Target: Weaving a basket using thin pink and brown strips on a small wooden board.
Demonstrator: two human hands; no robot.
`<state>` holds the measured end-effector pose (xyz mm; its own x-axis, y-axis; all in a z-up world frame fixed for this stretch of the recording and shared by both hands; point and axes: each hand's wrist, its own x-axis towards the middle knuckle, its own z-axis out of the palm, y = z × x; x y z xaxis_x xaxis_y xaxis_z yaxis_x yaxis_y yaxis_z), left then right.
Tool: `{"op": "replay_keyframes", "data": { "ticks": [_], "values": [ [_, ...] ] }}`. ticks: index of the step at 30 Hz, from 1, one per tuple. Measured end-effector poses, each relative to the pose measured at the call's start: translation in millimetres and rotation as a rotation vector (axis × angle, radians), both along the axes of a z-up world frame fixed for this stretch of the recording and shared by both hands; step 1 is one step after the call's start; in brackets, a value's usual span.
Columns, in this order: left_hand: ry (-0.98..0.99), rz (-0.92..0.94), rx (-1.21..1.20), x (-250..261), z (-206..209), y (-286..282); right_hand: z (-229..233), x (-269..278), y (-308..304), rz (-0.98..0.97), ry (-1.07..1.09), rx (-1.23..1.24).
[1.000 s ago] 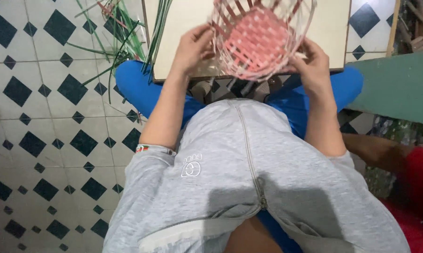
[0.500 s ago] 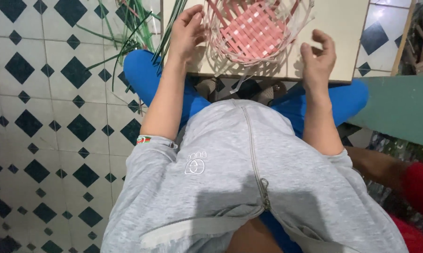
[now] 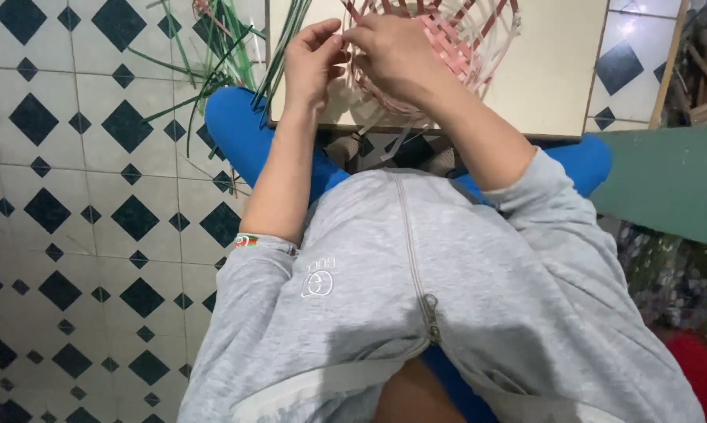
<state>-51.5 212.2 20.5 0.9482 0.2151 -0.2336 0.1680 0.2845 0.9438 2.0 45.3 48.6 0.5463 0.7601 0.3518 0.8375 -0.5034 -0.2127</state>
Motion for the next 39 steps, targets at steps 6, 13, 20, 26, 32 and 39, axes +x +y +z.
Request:
{"op": "replay_keyframes", "data": {
  "ticks": [6,13,20,26,32,39],
  "values": [
    [-0.034,-0.069,0.045,-4,-11,1,1,-13,1,0.046,0.145,-0.137],
    [-0.015,-0.121,0.116,-9,6,-5,64,-36,-29,-0.151,0.637,-0.148],
    [0.197,-0.119,-0.295,-3,-13,-2,47,-66,-54,-0.079,0.707,-0.405],
    [0.261,-0.193,-0.355,0,-37,0,26,-75,-59,-0.054,0.68,-0.315],
    [0.305,-0.229,-0.377,-3,-22,0,16,-77,-65,0.011,0.635,-0.263],
    [0.306,-0.349,-0.238,-2,-10,6,12,-76,-69,0.01,0.664,-0.326]
  ]
}}
